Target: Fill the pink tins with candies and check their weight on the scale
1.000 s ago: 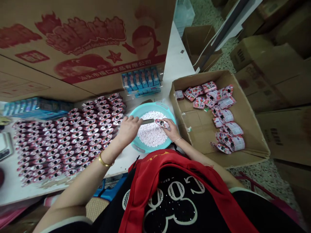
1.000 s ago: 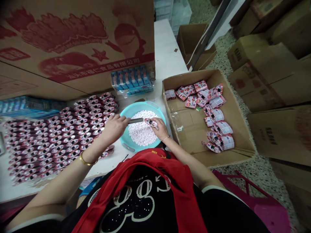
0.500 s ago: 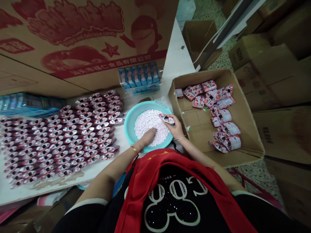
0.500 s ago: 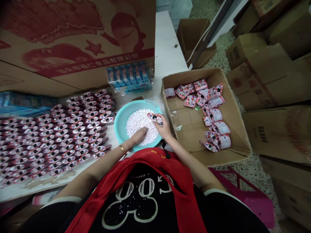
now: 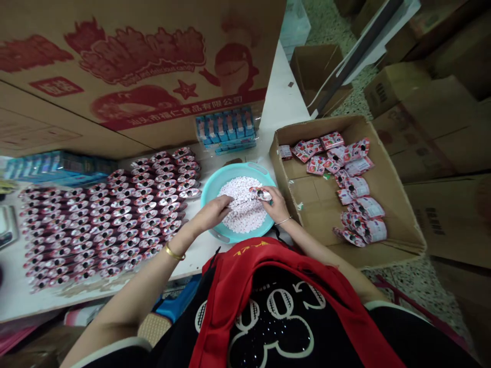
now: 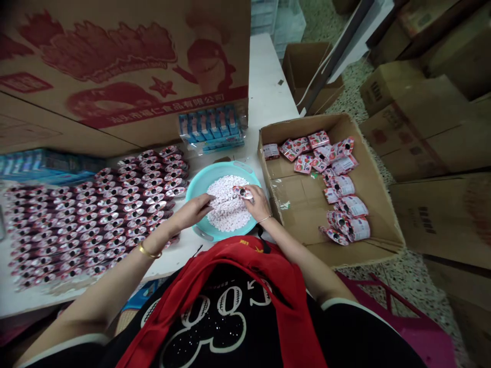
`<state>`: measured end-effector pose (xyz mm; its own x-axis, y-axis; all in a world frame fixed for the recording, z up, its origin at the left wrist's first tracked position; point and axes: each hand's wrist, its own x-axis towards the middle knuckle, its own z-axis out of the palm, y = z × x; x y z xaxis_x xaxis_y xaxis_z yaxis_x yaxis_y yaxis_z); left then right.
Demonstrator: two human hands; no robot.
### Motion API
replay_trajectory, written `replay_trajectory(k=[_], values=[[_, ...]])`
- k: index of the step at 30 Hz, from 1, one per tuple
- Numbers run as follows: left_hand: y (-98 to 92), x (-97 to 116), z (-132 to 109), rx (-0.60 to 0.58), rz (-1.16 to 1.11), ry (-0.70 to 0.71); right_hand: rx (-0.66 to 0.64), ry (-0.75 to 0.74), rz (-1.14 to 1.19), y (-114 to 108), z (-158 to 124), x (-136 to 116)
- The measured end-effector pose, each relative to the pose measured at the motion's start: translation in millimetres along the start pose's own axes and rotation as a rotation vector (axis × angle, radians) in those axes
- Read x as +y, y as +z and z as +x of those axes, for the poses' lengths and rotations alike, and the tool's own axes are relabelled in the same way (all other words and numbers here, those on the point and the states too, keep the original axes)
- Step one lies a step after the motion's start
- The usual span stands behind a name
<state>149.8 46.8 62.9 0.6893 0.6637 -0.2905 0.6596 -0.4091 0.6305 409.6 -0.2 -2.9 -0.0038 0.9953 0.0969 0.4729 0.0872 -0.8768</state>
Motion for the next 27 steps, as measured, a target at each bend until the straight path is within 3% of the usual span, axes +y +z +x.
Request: replay_trajectory(k=[3, 6, 9, 12, 17, 20, 24, 27], values=[[-22.5, 24, 4, -0.079, 0.222, -0.073, -0.058, -0.052, -0.043, 9, -3, -4], [-31.4, 56, 12, -0.139, 0.438, -0.186, -0.098, -0.094, -0.046, 17, -5, -8], [-34.9, 86, 18, -0.108, 0.553, -0.215, -0.104, -0.096, -0.007, 24, -7, -10], [-43.3, 99, 15, -0.086, 0.613, -0.191, -0.079, -0.058, 0.058, 27, -10, -8], [-55.9, 79, 1, -0.019, 0.497, -0.158, -0.040, 0.019, 0.213, 28, -13, -10], [-40.4, 60, -2, 0.050, 0.314, -0.043, -0.123, 0.051, 0.333, 32, -16, -23], [-13.7, 39, -9, 0.042, 0.119, 0.065, -0.289, 0.009, 0.418, 26, -15, -48], [-16.3, 22, -30, 0.218, 0.052, 0.002, -0.181, -0.050, 0.290, -2, 1, -45]])
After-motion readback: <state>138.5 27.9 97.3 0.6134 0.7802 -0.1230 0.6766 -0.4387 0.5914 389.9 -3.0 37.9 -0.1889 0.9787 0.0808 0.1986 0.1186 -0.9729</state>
